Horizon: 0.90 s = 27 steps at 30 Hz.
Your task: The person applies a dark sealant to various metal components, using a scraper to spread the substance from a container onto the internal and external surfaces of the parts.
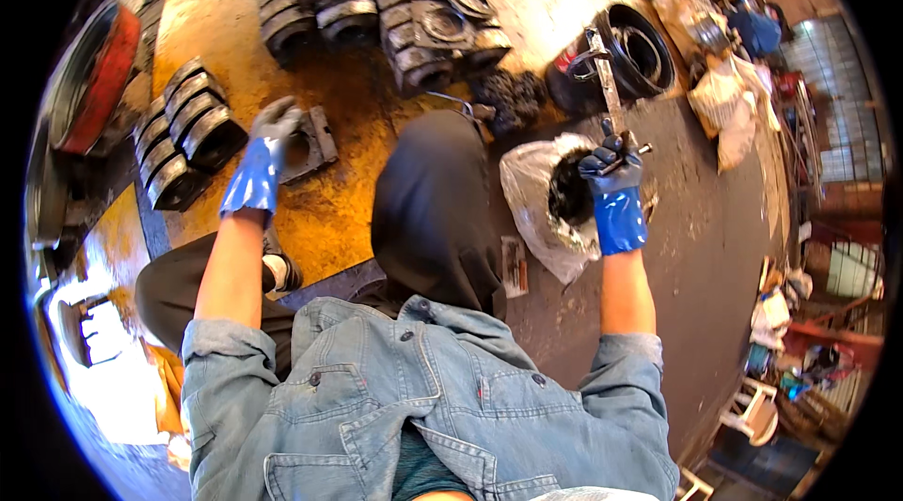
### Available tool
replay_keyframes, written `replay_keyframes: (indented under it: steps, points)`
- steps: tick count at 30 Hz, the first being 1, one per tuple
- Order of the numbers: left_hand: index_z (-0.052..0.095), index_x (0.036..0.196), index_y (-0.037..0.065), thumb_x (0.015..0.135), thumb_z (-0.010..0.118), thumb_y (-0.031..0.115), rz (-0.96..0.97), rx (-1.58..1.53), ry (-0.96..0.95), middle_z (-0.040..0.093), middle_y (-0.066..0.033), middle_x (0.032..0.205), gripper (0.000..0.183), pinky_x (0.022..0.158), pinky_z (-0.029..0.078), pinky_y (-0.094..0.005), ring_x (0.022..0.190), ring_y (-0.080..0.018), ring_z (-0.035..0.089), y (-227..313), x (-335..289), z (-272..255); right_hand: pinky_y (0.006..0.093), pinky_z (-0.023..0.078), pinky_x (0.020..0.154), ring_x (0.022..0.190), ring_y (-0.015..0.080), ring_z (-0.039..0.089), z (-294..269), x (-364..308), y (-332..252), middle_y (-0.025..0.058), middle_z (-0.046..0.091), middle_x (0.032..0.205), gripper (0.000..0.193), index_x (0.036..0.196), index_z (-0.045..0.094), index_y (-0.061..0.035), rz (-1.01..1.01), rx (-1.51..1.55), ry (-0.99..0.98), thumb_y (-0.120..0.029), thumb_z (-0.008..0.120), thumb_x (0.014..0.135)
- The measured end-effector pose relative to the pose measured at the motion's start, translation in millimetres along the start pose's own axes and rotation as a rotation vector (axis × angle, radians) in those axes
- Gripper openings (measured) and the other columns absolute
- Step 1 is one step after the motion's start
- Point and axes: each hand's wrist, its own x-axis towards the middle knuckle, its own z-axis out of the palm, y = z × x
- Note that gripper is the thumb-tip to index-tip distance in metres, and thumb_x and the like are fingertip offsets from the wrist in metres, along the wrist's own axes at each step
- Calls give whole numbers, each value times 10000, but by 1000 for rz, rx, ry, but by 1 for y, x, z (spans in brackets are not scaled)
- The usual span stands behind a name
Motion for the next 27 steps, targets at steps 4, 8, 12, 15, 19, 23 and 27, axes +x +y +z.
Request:
replay_keyframes:
  steps: [4, 8, 12, 15, 19, 23, 27]
  points:
    - [586, 1274, 17, 981, 595, 204, -138, -386, -175, 676, -114, 1170, 348, 794, 538, -302, 920, -177, 659, 71, -8, 43, 331, 378, 516, 557, 120, 506, 91, 46, 8, -42, 595, 678, 413, 1157, 627, -56, 110, -108, -19, -416, 516, 988]
    - [571, 1272, 51, 1001, 562, 303, -343, -785, -461, 684, -138, 1158, 370, 642, 559, -313, 744, -170, 657, 77, 7, 37, 320, 354, 484, 526, 119, 489, 179, 91, 60, -32, 604, 667, 428, 1195, 607, -27, 258, -163, -220, -393, 494, 1004]
    - [525, 1333, 56, 982, 511, 509, -540, -1082, -517, 666, -170, 1202, 573, 554, 544, -319, 660, -181, 640, 123, -10, 39, 319, 357, 486, 508, 120, 479, 237, 112, 115, -23, 611, 670, 446, 1232, 570, 27, 306, -186, -299, -351, 479, 1014]
    - [469, 1400, 37, 930, 418, 690, -575, -1318, -558, 641, -182, 1252, 805, 535, 556, -343, 593, -192, 623, 128, -8, 17, 321, 360, 505, 511, 110, 460, 262, 127, 174, -34, 596, 676, 463, 1248, 571, 8, 423, -194, -378, -378, 460, 1019]
    - [510, 1357, 3, 868, 420, 770, -537, -1447, -482, 657, -202, 1213, 914, 473, 546, -353, 660, -217, 693, 151, -22, 3, 332, 357, 510, 530, 129, 475, 263, 134, 229, -28, 602, 703, 429, 1174, 601, -67, 613, -163, -512, -427, 422, 1023]
    - [588, 1259, 16, 852, 519, 731, -470, -1567, -390, 726, -112, 1019, 825, 479, 502, -341, 551, -154, 629, 151, -29, -17, 348, 361, 491, 535, 179, 496, 249, 129, 276, 26, 590, 727, 400, 1130, 585, -67, 660, -104, -513, -411, 406, 1032]
    - [633, 1197, 77, 901, 570, 616, -313, -1657, -474, 717, -23, 866, 617, 511, 452, -301, 484, -82, 533, 128, -26, -33, 347, 365, 490, 522, 178, 505, 245, 126, 294, 18, 560, 684, 476, 1200, 571, 10, 717, -176, -442, -413, 465, 1010]
